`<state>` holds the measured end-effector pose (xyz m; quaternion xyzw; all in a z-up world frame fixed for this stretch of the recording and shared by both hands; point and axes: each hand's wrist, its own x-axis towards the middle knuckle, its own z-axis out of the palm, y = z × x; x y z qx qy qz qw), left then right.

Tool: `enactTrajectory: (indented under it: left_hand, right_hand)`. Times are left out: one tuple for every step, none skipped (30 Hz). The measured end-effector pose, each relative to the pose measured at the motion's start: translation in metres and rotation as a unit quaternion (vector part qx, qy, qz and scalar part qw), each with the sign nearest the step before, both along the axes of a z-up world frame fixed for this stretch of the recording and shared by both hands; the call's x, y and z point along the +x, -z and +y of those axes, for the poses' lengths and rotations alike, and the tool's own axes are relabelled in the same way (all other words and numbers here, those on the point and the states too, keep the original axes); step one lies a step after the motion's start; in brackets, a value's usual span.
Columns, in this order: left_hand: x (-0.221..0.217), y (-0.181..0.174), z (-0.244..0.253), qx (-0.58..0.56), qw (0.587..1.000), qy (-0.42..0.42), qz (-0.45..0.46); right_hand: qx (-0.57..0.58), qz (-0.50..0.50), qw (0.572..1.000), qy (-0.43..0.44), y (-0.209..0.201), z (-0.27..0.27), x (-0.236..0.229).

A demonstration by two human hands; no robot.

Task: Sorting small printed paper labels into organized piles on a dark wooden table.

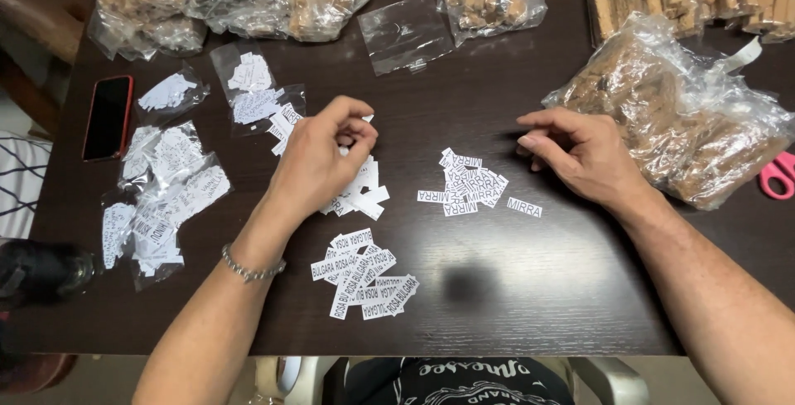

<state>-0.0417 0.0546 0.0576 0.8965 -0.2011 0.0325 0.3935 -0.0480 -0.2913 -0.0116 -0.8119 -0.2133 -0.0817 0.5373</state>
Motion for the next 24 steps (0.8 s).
enactTrajectory:
  left_hand:
    - [-0.006,0.001,0.004,0.000,1.000,-0.001,0.001]
    - [-0.013,0.001,0.008,0.073,0.996,0.012,-0.049]
    - [-0.019,0.002,0.011,0.145,0.984,0.025,-0.100]
    - [-0.026,0.005,0.013,0.145,0.984,0.024,-0.101]
    - [-0.033,0.007,0.015,0.177,0.977,0.036,-0.109]
    - [-0.041,0.010,0.017,0.210,0.970,0.047,-0.117]
    - [-0.044,0.013,0.021,0.210,0.970,0.046,-0.117]
    - [-0.048,0.017,0.026,0.225,0.965,0.057,-0.122]
    - [-0.052,0.020,0.030,0.239,0.960,0.068,-0.127]
    - [-0.055,0.021,0.030,0.238,0.961,0.066,-0.126]
    - [-0.058,0.021,0.030,0.250,0.957,0.092,-0.116]
    - [-0.061,0.021,0.030,0.261,0.952,0.118,-0.106]
    - [-0.061,0.022,0.029,0.262,0.952,0.116,-0.106]
    - [-0.061,0.024,0.028,0.300,0.931,0.154,-0.140]
    - [-0.061,0.025,0.026,0.337,0.905,0.193,-0.173]
    - [-0.059,0.025,0.025,0.337,0.906,0.191,-0.172]
    - [-0.057,0.025,0.023,0.371,0.874,0.201,-0.243]
    - [-0.054,0.025,0.021,0.403,0.835,0.209,-0.312]
    - [-0.051,0.032,0.023,0.403,0.834,0.208,-0.313]
    - [-0.048,0.038,0.024,0.366,0.846,0.203,-0.330]
    - [-0.044,0.044,0.025,0.328,0.856,0.197,-0.347]
    - [-0.043,0.051,0.027,0.328,0.856,0.197,-0.348]
    - [-0.041,0.059,0.029,0.220,0.944,0.095,-0.225]
    - [-0.039,0.066,0.032,0.103,0.990,-0.010,-0.091]
  right_hand:
    - [0.000,0.001,1.000,-0.001,0.001,0.000,0.000]
    - [-0.003,0.002,1.000,0.000,0.001,-0.001,0.000]
    - [-0.007,0.002,1.000,0.001,0.002,-0.001,0.001]
    - [-0.006,0.002,1.000,0.000,0.001,-0.001,0.000]
    - [-0.007,0.000,1.000,0.001,0.001,-0.001,0.000]
    - [-0.008,-0.002,1.000,0.003,0.000,0.000,0.000]
    - [-0.009,-0.001,1.000,0.001,0.001,-0.001,0.000]
    - [-0.011,-0.002,1.000,0.004,0.002,-0.001,0.000]
    - [-0.012,-0.003,1.000,0.007,0.002,-0.001,0.000]
    - [-0.013,-0.003,1.000,0.006,0.003,-0.002,0.000]
    - [-0.015,-0.004,1.000,0.005,0.003,-0.002,0.000]
    - [-0.017,-0.004,1.000,0.004,0.004,-0.002,0.001]
    - [-0.017,-0.005,1.000,0.002,0.004,-0.002,0.001]
    - [-0.015,-0.004,1.000,0.004,0.005,-0.003,0.001]
    - [-0.013,-0.001,1.000,0.007,0.006,-0.003,0.001]
    - [-0.013,-0.001,1.000,0.005,0.004,-0.004,0.001]
    - [-0.043,0.021,0.999,0.012,0.002,-0.004,0.000]
    - [-0.074,0.043,0.996,0.020,0.001,-0.006,0.000]
    - [-0.074,0.041,0.996,0.020,0.002,-0.005,0.000]
    - [-0.070,0.043,0.996,0.021,0.003,-0.006,0.000]
    - [-0.066,0.044,0.997,0.022,0.004,-0.006,0.001]
    - [-0.066,0.043,0.997,0.023,0.004,-0.007,0.001]
    - [-0.073,0.038,0.996,0.020,0.004,-0.008,0.002]
    - [-0.080,0.033,0.996,0.018,0.005,-0.008,0.002]
